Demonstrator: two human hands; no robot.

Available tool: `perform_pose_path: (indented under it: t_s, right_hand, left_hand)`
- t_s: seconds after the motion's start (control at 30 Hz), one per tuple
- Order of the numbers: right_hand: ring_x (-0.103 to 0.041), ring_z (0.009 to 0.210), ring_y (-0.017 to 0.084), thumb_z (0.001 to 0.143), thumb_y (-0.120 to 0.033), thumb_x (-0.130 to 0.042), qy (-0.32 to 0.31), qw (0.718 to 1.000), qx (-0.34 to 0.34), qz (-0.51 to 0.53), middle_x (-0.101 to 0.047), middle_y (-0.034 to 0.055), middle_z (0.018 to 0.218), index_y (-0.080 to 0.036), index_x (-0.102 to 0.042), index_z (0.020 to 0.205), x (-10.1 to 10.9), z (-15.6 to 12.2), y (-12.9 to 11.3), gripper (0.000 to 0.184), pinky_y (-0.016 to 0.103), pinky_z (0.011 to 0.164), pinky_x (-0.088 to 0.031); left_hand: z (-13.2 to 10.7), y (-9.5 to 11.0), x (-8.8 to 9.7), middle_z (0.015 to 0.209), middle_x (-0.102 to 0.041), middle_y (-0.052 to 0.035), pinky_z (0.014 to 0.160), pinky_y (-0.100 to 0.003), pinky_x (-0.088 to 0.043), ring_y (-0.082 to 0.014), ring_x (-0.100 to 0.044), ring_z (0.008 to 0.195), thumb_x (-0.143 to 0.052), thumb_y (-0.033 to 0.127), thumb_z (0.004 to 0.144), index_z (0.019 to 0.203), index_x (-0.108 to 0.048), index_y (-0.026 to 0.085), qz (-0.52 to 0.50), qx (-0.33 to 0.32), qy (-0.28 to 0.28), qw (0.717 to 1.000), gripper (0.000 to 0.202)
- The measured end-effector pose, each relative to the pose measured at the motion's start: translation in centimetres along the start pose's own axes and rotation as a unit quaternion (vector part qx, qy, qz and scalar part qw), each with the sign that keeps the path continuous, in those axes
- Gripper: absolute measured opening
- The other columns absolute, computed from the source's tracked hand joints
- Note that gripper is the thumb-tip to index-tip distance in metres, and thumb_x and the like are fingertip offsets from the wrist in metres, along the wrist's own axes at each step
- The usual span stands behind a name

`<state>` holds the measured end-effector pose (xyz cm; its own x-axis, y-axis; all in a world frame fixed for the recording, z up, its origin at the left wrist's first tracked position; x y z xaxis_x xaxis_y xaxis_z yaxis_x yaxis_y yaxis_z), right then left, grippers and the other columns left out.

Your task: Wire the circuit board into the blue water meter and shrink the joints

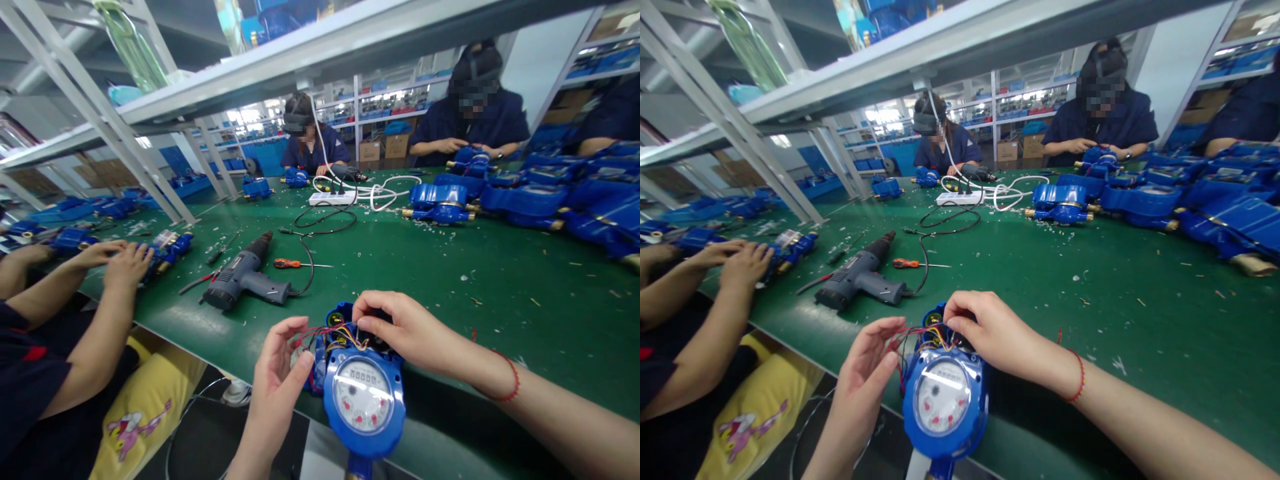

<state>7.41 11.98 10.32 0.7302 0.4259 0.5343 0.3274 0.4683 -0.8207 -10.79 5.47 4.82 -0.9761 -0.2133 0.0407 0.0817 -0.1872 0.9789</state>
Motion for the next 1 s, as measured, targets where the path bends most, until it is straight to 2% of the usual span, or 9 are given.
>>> perform_pose_path:
  t_s: [0.13,0.27,0.47,0.7,0.9,1.0]
  right_hand:
    - [-0.049,0.067,0.010,0.085,-0.007,-0.052,-0.003,1.000,-0.002,0.003,-0.059,-0.0022,0.073,-0.015,-0.058,0.077,0.0,0.1,0.2,0.013,0.021,0.065,-0.037]
    - [-0.050,0.069,0.010,0.085,-0.007,-0.052,-0.002,1.000,0.001,0.007,-0.059,-0.0021,0.075,-0.015,-0.058,0.077,-0.1,0.0,0.2,0.012,0.021,0.066,-0.038]
    - [-0.050,0.068,0.010,0.084,-0.007,-0.051,-0.002,1.000,-0.013,0.006,-0.059,-0.0017,0.074,-0.014,-0.058,0.077,0.0,-0.1,0.1,0.012,0.022,0.065,-0.038]
    - [-0.050,0.068,0.010,0.085,-0.008,-0.051,-0.004,1.000,-0.009,0.006,-0.059,-0.0015,0.075,-0.014,-0.058,0.078,-0.1,0.1,0.1,0.011,0.022,0.065,-0.038]
    - [-0.050,0.068,0.010,0.086,-0.010,-0.051,-0.008,1.000,-0.011,0.007,-0.059,-0.0013,0.075,-0.014,-0.058,0.078,-0.1,0.0,0.2,0.011,0.022,0.064,-0.038]
    - [-0.050,0.069,0.010,0.087,-0.012,-0.052,-0.010,1.000,-0.009,0.004,-0.059,-0.0012,0.076,-0.014,-0.058,0.079,-0.2,0.0,0.3,0.011,0.022,0.065,-0.038]
  left_hand:
    - [-1.6,-2.8,0.8,0.129,-0.059,-0.0099,0.099,-0.035,-0.044,-0.0270,-0.053,0.121,-0.068,0.042,0.079,0.121,-0.054,0.023,-0.046,0.059,0.005,0.997,0.049]
    - [-2.3,-4.2,0.6,0.136,-0.056,-0.0108,0.106,-0.037,-0.038,-0.0285,-0.050,0.127,-0.069,0.042,0.079,0.128,-0.051,0.022,-0.067,0.093,-0.033,0.993,0.056]
    - [-1.5,-3.7,0.2,0.135,-0.057,-0.0082,0.106,-0.035,-0.038,-0.0268,-0.050,0.127,-0.066,0.041,0.082,0.126,-0.055,0.023,-0.033,0.084,-0.075,0.993,0.049]
    - [0.0,-3.3,-0.9,0.131,-0.060,-0.0105,0.111,-0.040,-0.031,-0.0286,-0.047,0.128,-0.060,0.047,0.085,0.123,-0.058,0.018,0.079,0.094,-0.135,0.983,0.048]
    - [0.1,-2.6,-1.2,0.133,-0.057,-0.0087,0.109,-0.038,-0.033,-0.0263,-0.048,0.127,-0.054,0.043,0.090,0.126,-0.053,0.020,0.112,0.086,-0.196,0.970,0.043]
    - [-0.1,-2.4,-1.1,0.138,-0.054,-0.0087,0.110,-0.038,-0.032,-0.0264,-0.047,0.128,-0.055,0.041,0.090,0.130,-0.049,0.021,0.121,0.082,-0.209,0.967,0.046]
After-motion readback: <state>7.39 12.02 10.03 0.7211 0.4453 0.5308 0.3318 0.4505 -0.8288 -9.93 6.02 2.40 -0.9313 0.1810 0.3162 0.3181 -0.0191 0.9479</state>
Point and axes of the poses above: each hand's wrist, its own z-axis towards the middle knuckle, its own x-axis out of the back of the hand, y = z × x, the point moved 6 cm from there along z, towards the middle knuckle
